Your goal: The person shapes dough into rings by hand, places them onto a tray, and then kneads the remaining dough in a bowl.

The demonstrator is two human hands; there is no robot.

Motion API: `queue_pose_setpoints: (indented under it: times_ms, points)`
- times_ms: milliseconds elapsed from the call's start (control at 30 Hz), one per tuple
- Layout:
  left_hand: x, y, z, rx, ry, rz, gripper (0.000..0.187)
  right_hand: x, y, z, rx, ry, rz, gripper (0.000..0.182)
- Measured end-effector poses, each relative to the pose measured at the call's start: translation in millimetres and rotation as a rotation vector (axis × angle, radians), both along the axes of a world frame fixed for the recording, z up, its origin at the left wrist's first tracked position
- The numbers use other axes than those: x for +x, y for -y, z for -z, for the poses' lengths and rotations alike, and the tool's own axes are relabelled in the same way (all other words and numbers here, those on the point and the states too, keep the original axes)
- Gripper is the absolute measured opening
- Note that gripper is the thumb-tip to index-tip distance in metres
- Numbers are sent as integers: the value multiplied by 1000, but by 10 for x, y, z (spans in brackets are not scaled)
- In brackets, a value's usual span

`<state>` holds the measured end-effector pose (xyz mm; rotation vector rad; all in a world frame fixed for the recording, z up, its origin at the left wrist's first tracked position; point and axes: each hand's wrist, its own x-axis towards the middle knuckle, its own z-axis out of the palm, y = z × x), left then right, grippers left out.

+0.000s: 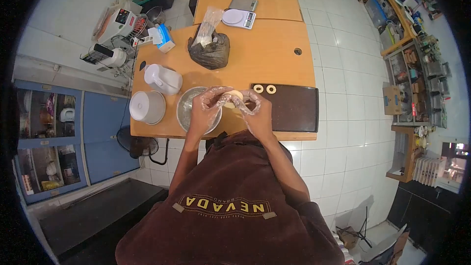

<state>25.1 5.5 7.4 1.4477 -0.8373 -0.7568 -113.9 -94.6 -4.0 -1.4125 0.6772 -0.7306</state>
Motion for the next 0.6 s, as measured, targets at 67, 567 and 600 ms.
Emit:
queue_pose_setpoints:
  times_ms: [67, 567, 600]
  points:
    - [-3, -4, 7, -38, -28, -7, 22, 7, -5, 49, 20, 30, 27, 14]
    - [-29, 25, -19, -51, -173, 28, 29, 10, 15, 23, 110, 120, -11, 9]
    - [-11, 13, 35, -39, -133, 18, 28, 3, 14, 54, 107, 106, -35, 8]
